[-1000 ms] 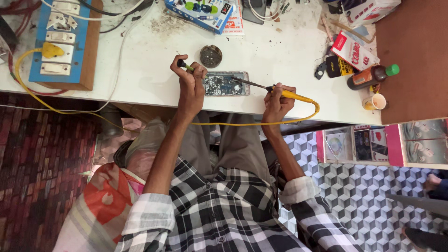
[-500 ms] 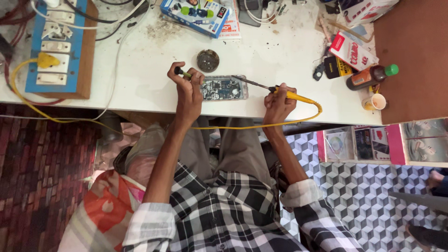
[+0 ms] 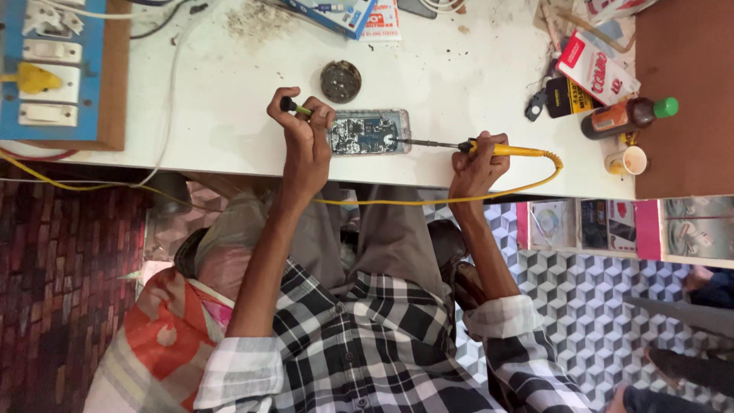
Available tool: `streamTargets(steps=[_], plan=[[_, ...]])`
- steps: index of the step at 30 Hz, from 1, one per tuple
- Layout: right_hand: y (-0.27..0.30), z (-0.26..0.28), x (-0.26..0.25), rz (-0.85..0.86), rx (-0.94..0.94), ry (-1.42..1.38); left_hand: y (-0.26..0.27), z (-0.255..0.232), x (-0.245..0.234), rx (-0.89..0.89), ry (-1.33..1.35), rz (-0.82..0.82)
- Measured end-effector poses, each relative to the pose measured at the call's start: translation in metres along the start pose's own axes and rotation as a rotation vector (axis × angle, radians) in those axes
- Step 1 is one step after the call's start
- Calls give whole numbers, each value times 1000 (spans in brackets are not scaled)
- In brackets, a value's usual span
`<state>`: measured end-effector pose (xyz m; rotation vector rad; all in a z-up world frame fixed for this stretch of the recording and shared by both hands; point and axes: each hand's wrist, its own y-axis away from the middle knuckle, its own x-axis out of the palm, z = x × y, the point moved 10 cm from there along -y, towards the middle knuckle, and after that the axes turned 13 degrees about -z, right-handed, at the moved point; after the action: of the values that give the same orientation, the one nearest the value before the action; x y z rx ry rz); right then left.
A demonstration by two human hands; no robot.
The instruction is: The person uses a soldering iron and solder wire to apply solder to various points on a small circuit board. They repeatedly dip the iron into a solder pot and apply it to the board's surface.
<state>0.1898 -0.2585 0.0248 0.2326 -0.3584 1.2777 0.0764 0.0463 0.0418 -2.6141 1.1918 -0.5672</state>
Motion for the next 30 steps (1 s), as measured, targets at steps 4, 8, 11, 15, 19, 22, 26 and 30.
streamTargets(steps=[4,8,11,15,19,22,26,30], plan=[[2,1,3,6,-12,50,0,1,1,-25,-15,1],[5,3,5,-9,-46,92,0,2,0,-37,-7,-2],[6,4,5,-5,-69,91,0,3,0,-19,-3,-9],[7,3,3,-18,-80,89,2,5,-1,-31,18,2],[5,3,3,-27,-67,78,0,3,0,-24,13,0],[5,2,0,-27,-52,77,2,3,-1,-11,-11,-2],[6,2,2,-6,-60,72,1,7,-2,-14,-19,4],[5,2,2,-26,-66,86,0,2,-1,35,-2,7]])
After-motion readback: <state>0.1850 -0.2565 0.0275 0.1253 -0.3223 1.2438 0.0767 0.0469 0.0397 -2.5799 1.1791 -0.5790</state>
